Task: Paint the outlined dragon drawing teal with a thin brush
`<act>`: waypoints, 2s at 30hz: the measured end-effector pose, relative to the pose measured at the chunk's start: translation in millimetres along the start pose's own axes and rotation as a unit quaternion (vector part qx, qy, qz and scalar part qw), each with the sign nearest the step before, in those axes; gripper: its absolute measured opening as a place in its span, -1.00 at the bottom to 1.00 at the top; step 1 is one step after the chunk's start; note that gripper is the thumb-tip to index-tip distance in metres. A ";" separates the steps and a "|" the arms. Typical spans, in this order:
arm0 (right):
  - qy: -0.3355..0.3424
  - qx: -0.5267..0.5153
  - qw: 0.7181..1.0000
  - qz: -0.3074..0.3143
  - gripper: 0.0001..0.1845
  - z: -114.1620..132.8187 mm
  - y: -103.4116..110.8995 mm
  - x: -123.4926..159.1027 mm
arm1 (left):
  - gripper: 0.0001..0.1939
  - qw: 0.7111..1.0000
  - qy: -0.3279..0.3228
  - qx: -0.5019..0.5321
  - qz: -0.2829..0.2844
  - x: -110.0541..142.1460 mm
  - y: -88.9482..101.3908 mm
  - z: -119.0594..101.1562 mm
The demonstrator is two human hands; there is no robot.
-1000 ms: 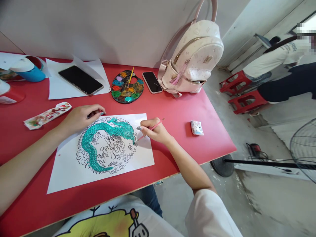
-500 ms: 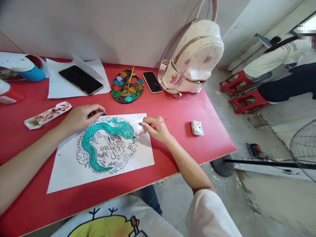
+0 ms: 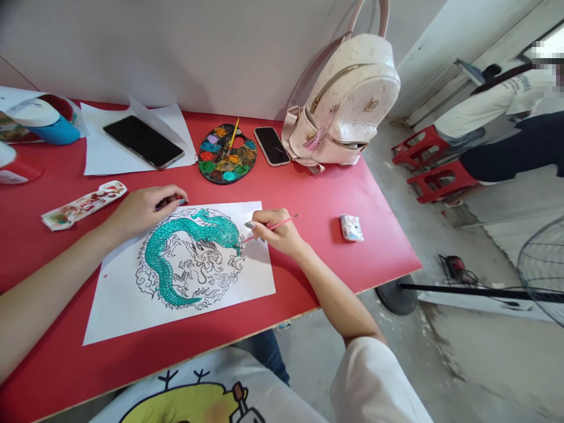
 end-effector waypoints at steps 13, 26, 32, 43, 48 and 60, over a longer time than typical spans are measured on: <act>0.002 0.009 1.000 0.002 -0.13 1.3 -0.8 -0.2 | -0.68 1.000 0.005 -0.003 -0.001 0.5 2.1 -2.6; -0.009 0.022 1.000 -0.014 -0.13 0.9 1.5 -0.6 | -0.70 1.000 0.002 0.001 -0.002 -1.4 -1.2 1.9; -0.013 0.023 1.000 -0.007 -0.13 -0.9 1.8 0.0 | -0.70 1.000 -0.007 -0.001 -0.005 -0.1 1.2 -1.1; -0.010 0.031 0.999 -0.012 -0.13 -0.5 2.3 0.5 | -0.70 1.000 -0.005 -0.004 -0.004 0.6 1.9 -0.2; 0.010 0.017 1.000 0.007 -0.13 2.9 0.1 -1.2 | -0.70 1.000 -0.003 0.003 -0.003 1.6 3.1 -3.2; -0.009 0.030 0.999 -0.008 -0.11 1.1 2.5 -0.7 | -0.70 1.000 0.004 0.003 0.001 0.8 2.1 -1.7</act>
Point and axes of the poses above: each hand's wrist, its own x-axis away from the middle knuckle, its own y-axis out of the back of the hand, z = x × y, the point moved 5 cm from there along -x, towards the middle knuckle, and after that the axes turned 9 degrees about y, right-handed, at the moved point
